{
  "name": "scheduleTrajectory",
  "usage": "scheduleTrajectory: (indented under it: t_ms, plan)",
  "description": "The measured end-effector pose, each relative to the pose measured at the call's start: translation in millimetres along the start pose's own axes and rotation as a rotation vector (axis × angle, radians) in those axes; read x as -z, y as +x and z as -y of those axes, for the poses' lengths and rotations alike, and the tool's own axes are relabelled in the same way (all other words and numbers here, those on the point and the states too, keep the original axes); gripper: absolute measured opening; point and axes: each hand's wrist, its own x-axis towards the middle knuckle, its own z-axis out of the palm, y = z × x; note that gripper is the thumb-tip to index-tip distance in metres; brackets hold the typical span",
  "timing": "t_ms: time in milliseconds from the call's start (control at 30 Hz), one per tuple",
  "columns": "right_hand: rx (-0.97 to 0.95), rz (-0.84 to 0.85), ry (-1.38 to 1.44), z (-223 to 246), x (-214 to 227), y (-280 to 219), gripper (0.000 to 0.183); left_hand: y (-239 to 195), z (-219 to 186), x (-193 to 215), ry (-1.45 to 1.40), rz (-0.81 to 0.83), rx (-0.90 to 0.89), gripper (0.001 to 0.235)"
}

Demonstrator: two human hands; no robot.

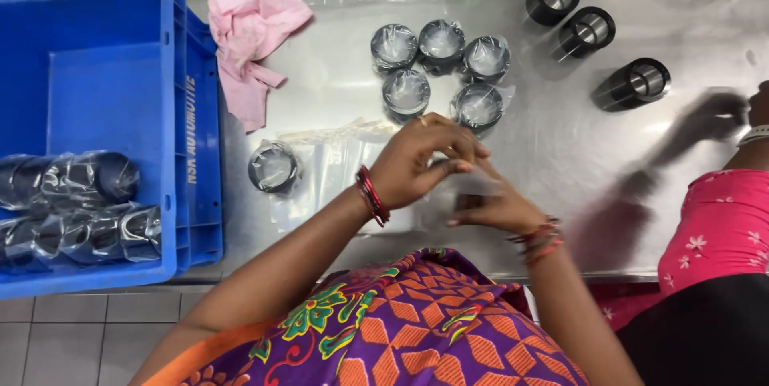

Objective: Packing cylindrical metal parts into small plastic bags and organizing them into a blue bin.

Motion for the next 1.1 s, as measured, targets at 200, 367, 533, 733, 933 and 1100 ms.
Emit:
scheduleTrajectory:
  t_ms: [200,367,533,733,933,1100]
  plan:
    - [0.445,-0.535,-0.538,-53,-25,31,0.024,-29,19,5,-0.304,0.154,0.498,0.014]
    - [0.376,-0.683,-0.586,-55,-25,34,0.025,-50,50,-15,0.116,0.131,0.508,0.056]
    - [0.542,-0.353,-0.576,-41,-5,17,0.043,-52,77,-39,0.321,0.169,0.504,0.035]
    - [0.224,-0.583,-0.522,-53,-26,-3,0.048,-58,62,-55,0.323,0.197,0.532,0.03]
    - [-0.082,-0.988,-0.858,-48,8,-15,0.029,-60,23,-38,0.032,0.119,0.704,0.042]
    - [0.436,-0.745,-1.226,-37,142,-3,0.096,-67,45,-52,0.256,0.238,0.479,0.022]
